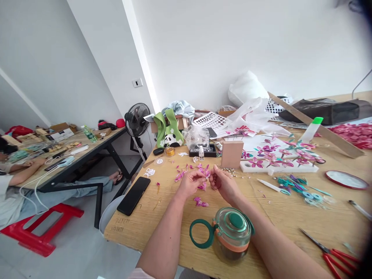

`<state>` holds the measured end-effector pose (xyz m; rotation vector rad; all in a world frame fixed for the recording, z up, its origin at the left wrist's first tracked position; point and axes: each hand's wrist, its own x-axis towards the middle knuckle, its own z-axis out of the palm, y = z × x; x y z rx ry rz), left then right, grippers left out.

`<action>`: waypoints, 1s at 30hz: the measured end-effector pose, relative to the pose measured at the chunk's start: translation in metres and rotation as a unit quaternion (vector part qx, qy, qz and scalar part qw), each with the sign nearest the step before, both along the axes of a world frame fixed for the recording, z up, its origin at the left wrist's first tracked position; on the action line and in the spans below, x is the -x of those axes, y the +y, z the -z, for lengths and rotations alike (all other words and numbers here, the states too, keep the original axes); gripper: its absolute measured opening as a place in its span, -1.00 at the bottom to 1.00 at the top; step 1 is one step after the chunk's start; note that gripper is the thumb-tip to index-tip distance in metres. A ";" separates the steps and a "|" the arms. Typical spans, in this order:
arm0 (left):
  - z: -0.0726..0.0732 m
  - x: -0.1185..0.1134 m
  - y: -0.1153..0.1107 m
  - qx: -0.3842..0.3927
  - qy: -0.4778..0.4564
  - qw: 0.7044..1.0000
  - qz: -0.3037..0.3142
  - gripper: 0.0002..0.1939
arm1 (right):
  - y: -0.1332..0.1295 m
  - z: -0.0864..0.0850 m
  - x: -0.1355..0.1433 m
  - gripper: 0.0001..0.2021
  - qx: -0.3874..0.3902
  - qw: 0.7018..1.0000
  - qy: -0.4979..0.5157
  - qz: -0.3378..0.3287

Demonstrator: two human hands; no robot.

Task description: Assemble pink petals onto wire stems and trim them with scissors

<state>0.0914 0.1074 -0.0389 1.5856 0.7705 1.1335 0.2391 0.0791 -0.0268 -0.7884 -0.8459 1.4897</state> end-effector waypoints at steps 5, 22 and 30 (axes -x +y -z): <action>-0.005 0.000 -0.005 0.008 -0.004 1.000 0.000 -0.71 | 0.000 0.000 0.000 -0.54 -0.001 1.000 0.000 0.012; -0.004 -0.001 -0.004 0.052 -0.051 0.997 -0.027 -0.72 | -0.082 -0.052 -0.066 -0.67 -0.040 0.974 -0.136 0.177; 0.002 0.000 0.000 0.059 -0.029 0.996 -0.064 -0.74 | -0.196 -0.035 -0.158 -0.78 -0.039 0.732 -0.391 0.557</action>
